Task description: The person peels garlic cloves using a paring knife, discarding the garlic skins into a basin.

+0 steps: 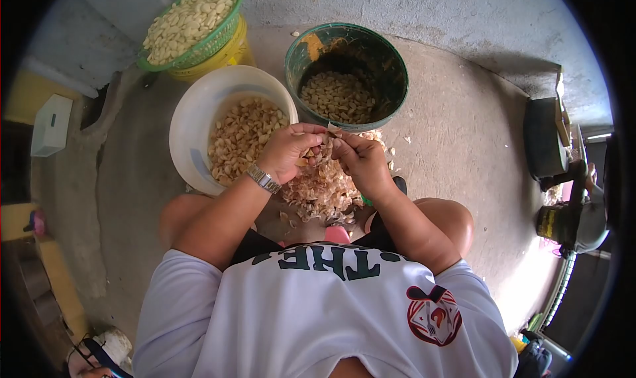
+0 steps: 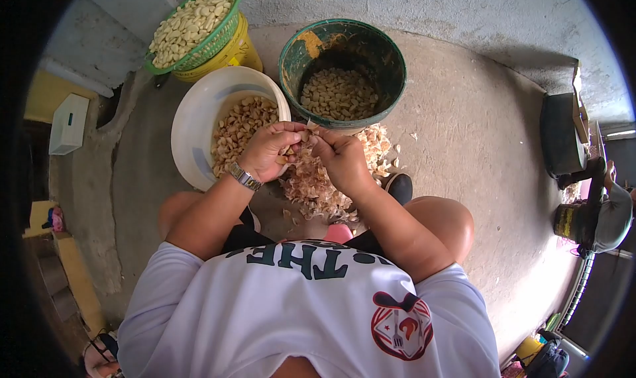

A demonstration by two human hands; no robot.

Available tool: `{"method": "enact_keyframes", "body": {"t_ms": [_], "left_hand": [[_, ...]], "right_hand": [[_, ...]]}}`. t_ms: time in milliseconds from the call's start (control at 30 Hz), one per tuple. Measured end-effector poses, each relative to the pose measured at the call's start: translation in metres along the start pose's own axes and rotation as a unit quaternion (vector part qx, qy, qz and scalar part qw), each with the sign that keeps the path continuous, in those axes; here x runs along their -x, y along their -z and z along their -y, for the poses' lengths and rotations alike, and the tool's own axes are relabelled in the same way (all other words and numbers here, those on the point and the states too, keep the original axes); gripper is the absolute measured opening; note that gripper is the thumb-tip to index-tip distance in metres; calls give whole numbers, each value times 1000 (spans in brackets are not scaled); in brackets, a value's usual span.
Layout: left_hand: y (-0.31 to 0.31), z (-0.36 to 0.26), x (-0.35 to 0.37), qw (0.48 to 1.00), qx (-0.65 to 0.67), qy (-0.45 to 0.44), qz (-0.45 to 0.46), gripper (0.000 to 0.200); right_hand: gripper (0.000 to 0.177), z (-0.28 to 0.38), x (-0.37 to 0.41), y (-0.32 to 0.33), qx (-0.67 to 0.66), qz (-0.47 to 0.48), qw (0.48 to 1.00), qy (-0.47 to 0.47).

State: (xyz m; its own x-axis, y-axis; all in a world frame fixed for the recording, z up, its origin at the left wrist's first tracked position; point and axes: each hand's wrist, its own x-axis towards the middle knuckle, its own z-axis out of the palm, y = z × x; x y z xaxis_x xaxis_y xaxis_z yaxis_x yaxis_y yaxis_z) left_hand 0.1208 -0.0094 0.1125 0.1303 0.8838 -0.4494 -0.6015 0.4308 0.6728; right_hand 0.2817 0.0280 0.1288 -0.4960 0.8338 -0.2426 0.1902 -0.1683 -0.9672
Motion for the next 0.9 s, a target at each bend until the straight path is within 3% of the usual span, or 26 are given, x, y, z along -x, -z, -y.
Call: {"method": "enact_keyframes", "body": {"t_ms": [200,300,400,500,600,900], "left_hand": [[2,-7,1,999,-7,39,19,18],[0,-8,2,998,1,54,14,18],[-6,-6,3,998,19,51,3,18],[-4,-4,1,999,40,36,6,16],[0,-4,-1,998,49,27,11,15],[-2,-1,1,999,46,16,-7,10]], "right_hand": [[23,3,4,-2,26,-13,999,20],[23,-6,0,-2,100,-78,978,163],[25,-2,3,0,126,-59,974,179],[28,5,4,4,-50,14,999,7],[28,7,3,11,-159,93,982,-43],[26,4,6,4,9,86,995,42]]}}
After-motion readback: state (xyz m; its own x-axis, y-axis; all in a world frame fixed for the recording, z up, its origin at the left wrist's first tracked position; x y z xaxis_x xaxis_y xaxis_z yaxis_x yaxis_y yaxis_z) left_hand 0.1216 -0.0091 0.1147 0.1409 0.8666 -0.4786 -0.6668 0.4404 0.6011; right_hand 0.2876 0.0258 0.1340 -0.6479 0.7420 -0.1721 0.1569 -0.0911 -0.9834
